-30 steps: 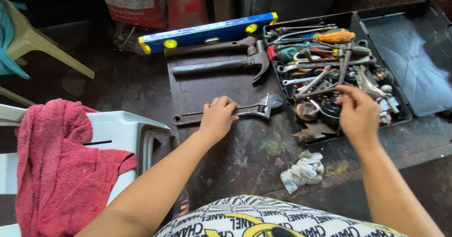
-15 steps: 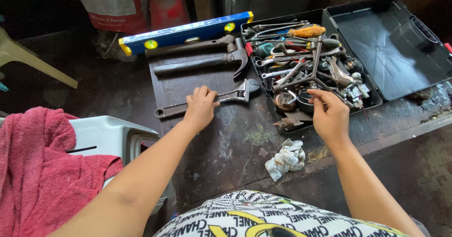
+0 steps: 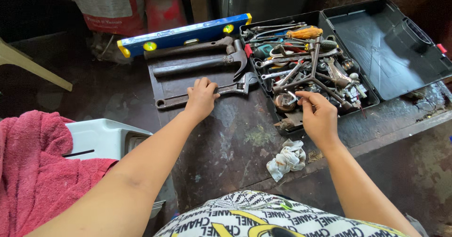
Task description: The person opens a toolbox on a workbench and removes a spirit level, wrenches, a hammer, screwdrivers, pliers and T-handle tools, laying them out on the bench. They wipe some tools with a cloth while arranging them in rows on the work surface.
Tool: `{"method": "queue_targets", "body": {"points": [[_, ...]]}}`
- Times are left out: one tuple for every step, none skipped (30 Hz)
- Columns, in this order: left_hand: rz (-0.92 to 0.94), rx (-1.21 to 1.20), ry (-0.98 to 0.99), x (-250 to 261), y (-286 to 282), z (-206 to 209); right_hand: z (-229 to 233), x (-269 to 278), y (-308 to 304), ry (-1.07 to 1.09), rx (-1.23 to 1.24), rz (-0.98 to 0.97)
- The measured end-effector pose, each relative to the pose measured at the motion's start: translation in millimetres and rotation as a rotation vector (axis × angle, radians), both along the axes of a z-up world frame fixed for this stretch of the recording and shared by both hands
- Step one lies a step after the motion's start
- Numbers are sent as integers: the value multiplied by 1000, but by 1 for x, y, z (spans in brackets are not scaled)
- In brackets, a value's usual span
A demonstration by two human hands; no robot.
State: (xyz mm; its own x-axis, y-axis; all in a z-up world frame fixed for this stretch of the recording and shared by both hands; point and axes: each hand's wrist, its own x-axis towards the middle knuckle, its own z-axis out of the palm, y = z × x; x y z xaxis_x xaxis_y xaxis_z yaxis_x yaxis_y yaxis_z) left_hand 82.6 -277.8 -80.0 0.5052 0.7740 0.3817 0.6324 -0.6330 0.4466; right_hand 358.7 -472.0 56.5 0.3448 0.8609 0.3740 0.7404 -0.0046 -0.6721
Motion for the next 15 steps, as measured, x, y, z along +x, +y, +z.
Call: {"method": "queue_targets", "body": {"points": [[0,-5,-7,0,1,0,0,-1,2,4,3,9],[-4,-4,-7,0,3,1,0,-2,4,8,6,18],[-7,-3,-8,1,4,1,0,-3,6,6,0,18],[-11,-2,-9,1,6,2,1,-4,8,4,-6,17],[-13,-6,-13,1,6,2,1,-4,10,2,-12,17],[-15,-9,-16,1,7,2,1,-5,12,-4,-10,19],[-17,-13,-20,2,8,3,1,-5,14,-9,-7,22],[-17,-13,-19,2,9,3,1,-5,16,-14,-5,24],[-17,-13,-19,3,11,4,1,-5,18,-11,9,41],[-17,-15,-18,3,12,5,2,-5,20,-7,22,59],[-15,-23,-17,3,13,5,2,-5,22,-4,35,76],[-13,-30,-15,4,14,6,2,-5,24,-7,27,73],[-11,-37,-14,4,14,6,3,-4,26,-11,18,70],[-14,-34,-15,4,15,7,3,-4,29,-14,10,67],[-17,-30,-15,4,15,7,3,-4,31,-13,22,77]]}}
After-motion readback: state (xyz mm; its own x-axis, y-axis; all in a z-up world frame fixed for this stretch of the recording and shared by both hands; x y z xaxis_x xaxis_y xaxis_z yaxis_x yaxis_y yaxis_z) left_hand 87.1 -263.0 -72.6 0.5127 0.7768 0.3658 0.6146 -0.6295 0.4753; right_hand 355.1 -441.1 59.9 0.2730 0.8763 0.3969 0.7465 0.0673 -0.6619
